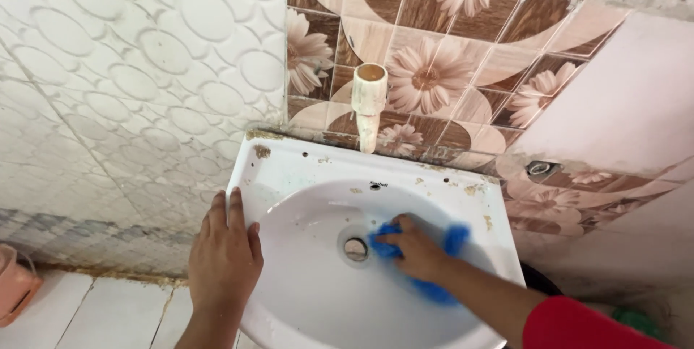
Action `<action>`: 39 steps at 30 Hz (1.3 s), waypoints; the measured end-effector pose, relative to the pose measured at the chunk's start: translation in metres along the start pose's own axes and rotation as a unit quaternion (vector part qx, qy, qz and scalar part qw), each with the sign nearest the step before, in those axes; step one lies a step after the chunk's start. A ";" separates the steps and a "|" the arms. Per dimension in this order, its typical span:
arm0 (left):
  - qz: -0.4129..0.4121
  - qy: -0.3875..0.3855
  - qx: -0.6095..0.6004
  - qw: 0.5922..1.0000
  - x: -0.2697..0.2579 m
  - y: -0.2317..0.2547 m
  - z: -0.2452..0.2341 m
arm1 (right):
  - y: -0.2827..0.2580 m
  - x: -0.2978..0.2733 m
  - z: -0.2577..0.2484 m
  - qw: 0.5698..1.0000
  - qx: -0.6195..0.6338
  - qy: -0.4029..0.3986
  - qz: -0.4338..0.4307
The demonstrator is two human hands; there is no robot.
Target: The person fills a clay cup with water from a wall-mounted tap, then uses a blue cloth to scrub the interior and rim of a white ceramic sink. The person repeatedly wets the cloth under the tap and continues scrubbing the sink basin and surrounding tiled wall area.
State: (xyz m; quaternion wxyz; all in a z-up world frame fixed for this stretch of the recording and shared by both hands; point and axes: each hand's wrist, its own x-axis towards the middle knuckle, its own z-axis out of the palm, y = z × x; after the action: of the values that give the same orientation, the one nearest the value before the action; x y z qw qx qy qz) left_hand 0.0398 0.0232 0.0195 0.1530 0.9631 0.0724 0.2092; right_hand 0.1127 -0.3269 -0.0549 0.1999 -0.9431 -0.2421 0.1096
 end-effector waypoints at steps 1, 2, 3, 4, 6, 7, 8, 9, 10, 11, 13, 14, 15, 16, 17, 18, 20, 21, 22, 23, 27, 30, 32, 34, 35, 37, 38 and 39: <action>0.002 -0.002 -0.002 1.000 0.003 0.002 0.000 | -0.006 0.002 0.002 0.995 -0.094 -0.029 0.003; 0.003 -0.009 0.000 1.000 0.002 0.001 -0.001 | -0.022 0.002 0.013 0.981 -0.182 -0.062 0.006; 0.004 -0.015 0.003 1.000 0.000 0.001 -0.002 | -0.037 0.000 0.020 0.959 -0.269 -0.094 0.010; 0.004 -0.012 -0.003 1.000 -0.001 0.001 -0.003 | -0.049 -0.003 0.020 0.938 -0.330 -0.105 -0.002; 0.006 -0.003 -0.014 1.000 -0.001 0.001 -0.004 | -0.068 -0.004 0.019 0.885 -0.449 -0.124 -0.024; 0.010 -0.005 -0.016 1.000 0.000 0.001 -0.004 | -0.078 -0.004 0.022 0.917 -0.378 -0.117 0.052; 0.010 -0.006 -0.019 1.000 0.000 0.001 -0.004 | -0.085 -0.003 0.027 0.938 -0.306 -0.108 0.126; 0.011 -0.007 -0.021 1.000 0.001 0.000 -0.004 | -0.090 0.000 0.031 0.948 -0.230 -0.098 0.198; 0.010 -0.011 -0.018 1.000 0.002 0.000 -0.004 | -0.090 0.001 0.032 0.959 -0.186 -0.096 0.192; 0.010 -0.015 -0.016 1.000 0.004 0.000 -0.003 | -0.087 0.001 0.032 0.968 -0.141 -0.093 0.185; 0.011 -0.031 -0.013 0.999 -0.002 0.000 -0.003 | -0.079 -0.011 0.033 0.971 -0.165 -0.101 0.139; 0.008 -0.031 -0.011 0.999 0.000 0.000 -0.003 | -0.075 -0.010 0.030 0.962 -0.236 -0.106 0.092; 0.006 -0.032 -0.009 0.999 0.002 0.000 -0.004 | -0.070 -0.011 0.025 0.945 -0.305 -0.111 0.044; 0.008 -0.033 -0.011 0.999 0.001 -0.001 -0.005 | -0.064 -0.012 0.018 0.911 -0.384 -0.150 0.033; 0.010 -0.034 -0.014 0.999 0.001 -0.002 -0.005 | -0.055 -0.009 0.003 0.869 -0.459 -0.187 0.022; 0.012 -0.035 -0.019 0.999 0.001 -0.001 -0.004 | -0.048 -0.010 -0.008 0.817 -0.531 -0.222 0.011; 0.012 -0.033 -0.022 0.999 0.000 -0.002 -0.004 | -0.049 -0.020 -0.002 0.885 -0.428 -0.150 0.107; 0.012 -0.031 -0.025 0.999 0.000 -0.002 -0.003 | -0.049 -0.023 0.000 0.908 -0.373 -0.110 0.153; 0.019 -0.029 -0.005 0.999 0.000 -0.002 -0.003 | -0.048 -0.023 -0.001 0.919 -0.330 -0.116 0.181; 0.026 -0.027 0.015 0.999 0.002 -0.001 -0.004 | -0.047 -0.020 -0.002 0.928 -0.286 -0.121 0.208; 0.044 -0.090 0.110 0.989 0.008 0.005 -0.013 | -0.058 -0.002 0.023 0.976 -0.186 -0.099 0.061; 0.009 -0.233 0.107 0.967 0.026 0.002 -0.019 | -0.061 0.002 0.023 0.943 -0.297 -0.136 0.065; 0.052 -0.211 0.120 0.969 0.041 0.001 -0.019 | -0.054 0.000 0.013 0.937 -0.332 -0.111 0.020; 0.069 -0.201 0.117 0.970 0.050 0.002 -0.017 | -0.049 -0.001 0.010 0.939 -0.336 -0.073 0.003; 0.064 -0.202 0.107 0.971 0.053 0.002 -0.016 | -0.048 -0.002 0.012 0.945 -0.323 -0.047 0.009; 0.061 -0.203 0.094 0.973 0.050 0.002 -0.015 | -0.055 -0.011 0.022 0.953 -0.295 -0.022 0.069; 0.063 -0.195 0.091 0.974 0.050 0.001 -0.015 | -0.063 -0.014 0.029 0.952 -0.280 -0.016 0.123; 0.066 -0.188 0.088 0.976 0.050 0.000 -0.016 | -0.072 -0.015 0.032 0.948 -0.265 -0.010 0.176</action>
State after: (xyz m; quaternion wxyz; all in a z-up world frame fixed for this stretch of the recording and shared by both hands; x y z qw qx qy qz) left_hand 0.0780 0.0378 0.0518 0.0640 0.9976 -0.0028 0.0265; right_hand 0.0603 -0.2660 -0.0514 -0.0819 -0.9886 -0.0941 0.0841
